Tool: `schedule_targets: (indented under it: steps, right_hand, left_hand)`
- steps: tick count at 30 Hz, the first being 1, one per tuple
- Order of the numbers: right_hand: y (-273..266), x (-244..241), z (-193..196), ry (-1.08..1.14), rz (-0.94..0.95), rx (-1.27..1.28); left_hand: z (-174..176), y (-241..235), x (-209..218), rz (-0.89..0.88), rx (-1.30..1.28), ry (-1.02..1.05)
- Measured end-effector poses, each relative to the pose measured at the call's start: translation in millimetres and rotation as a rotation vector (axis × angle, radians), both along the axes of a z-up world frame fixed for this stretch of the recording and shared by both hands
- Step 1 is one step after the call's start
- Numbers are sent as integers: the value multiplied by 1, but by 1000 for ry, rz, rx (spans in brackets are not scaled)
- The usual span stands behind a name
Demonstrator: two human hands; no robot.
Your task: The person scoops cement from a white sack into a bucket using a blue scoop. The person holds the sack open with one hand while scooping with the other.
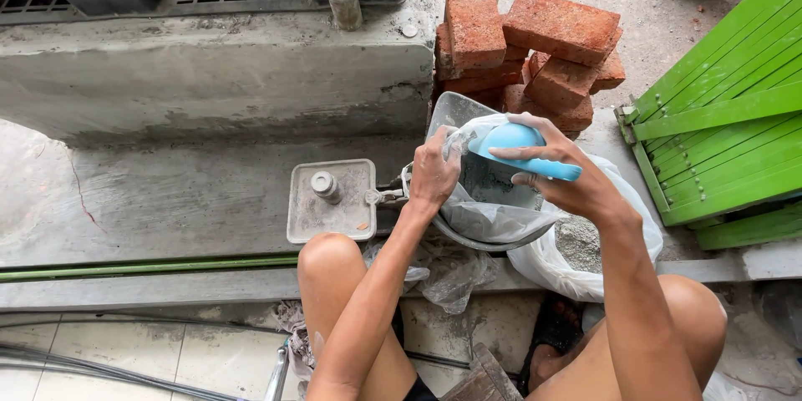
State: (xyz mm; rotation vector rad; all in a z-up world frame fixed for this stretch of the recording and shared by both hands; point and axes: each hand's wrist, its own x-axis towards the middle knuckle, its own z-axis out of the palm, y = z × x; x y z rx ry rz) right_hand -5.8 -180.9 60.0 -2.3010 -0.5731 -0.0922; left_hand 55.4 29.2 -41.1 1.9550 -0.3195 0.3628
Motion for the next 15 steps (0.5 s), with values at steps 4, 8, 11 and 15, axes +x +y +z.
schedule_targets:
  steps: [4,8,11,15]
  right_hand:
    - [5,-5,5,41,55,-39]
    - [7,-16,31,189,124,-109]
    - [-2,-22,36,204,159,-64]
    - [-5,-27,55,212,81,-22]
  left_hand:
    - [0,4,-7,7,-25,7]
    - [9,7,-11,61,-106,0]
    - [8,8,-13,70,-132,-1]
    - [10,6,-16,59,-149,10]
